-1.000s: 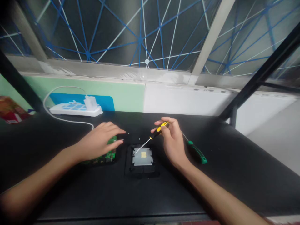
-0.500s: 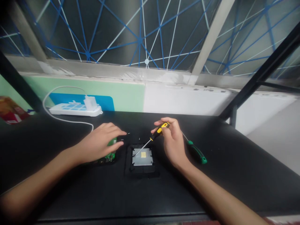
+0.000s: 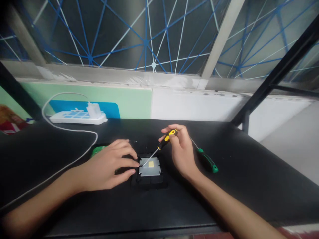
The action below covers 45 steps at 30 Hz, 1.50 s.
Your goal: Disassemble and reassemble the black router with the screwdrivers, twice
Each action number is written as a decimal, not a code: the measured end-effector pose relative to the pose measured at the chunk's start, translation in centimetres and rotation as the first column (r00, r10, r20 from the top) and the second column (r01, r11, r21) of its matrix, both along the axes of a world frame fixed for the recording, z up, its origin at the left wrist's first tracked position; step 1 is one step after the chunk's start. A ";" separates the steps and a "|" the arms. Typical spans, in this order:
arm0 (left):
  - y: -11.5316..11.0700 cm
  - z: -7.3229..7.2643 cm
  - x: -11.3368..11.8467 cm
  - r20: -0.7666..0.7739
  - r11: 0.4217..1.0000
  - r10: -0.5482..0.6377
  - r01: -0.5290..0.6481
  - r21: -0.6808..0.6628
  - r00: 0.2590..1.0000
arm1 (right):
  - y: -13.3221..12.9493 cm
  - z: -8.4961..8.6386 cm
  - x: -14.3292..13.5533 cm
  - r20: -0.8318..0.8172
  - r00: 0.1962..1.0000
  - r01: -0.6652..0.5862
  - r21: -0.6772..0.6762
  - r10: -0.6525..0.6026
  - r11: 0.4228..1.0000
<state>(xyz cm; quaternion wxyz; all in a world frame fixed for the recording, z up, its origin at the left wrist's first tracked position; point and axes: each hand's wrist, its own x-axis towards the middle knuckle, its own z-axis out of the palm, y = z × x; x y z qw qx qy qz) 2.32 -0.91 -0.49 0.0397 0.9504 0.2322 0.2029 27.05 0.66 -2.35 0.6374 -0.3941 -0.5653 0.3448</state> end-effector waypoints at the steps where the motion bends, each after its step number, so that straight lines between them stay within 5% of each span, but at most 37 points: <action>1: 0.0 -0.1 0.0 0.000 1.000 -0.003 0.003 -0.005 1.000 | 0.0 0.0 0.0 -0.006 1.000 -0.004 0.000 0.004 1.000; 45: 0.1 0.2 0.2 -0.031 0.992 0.019 -0.023 -0.125 0.999 | -0.2 0.2 0.0 0.057 0.998 -0.008 0.071 0.004 0.997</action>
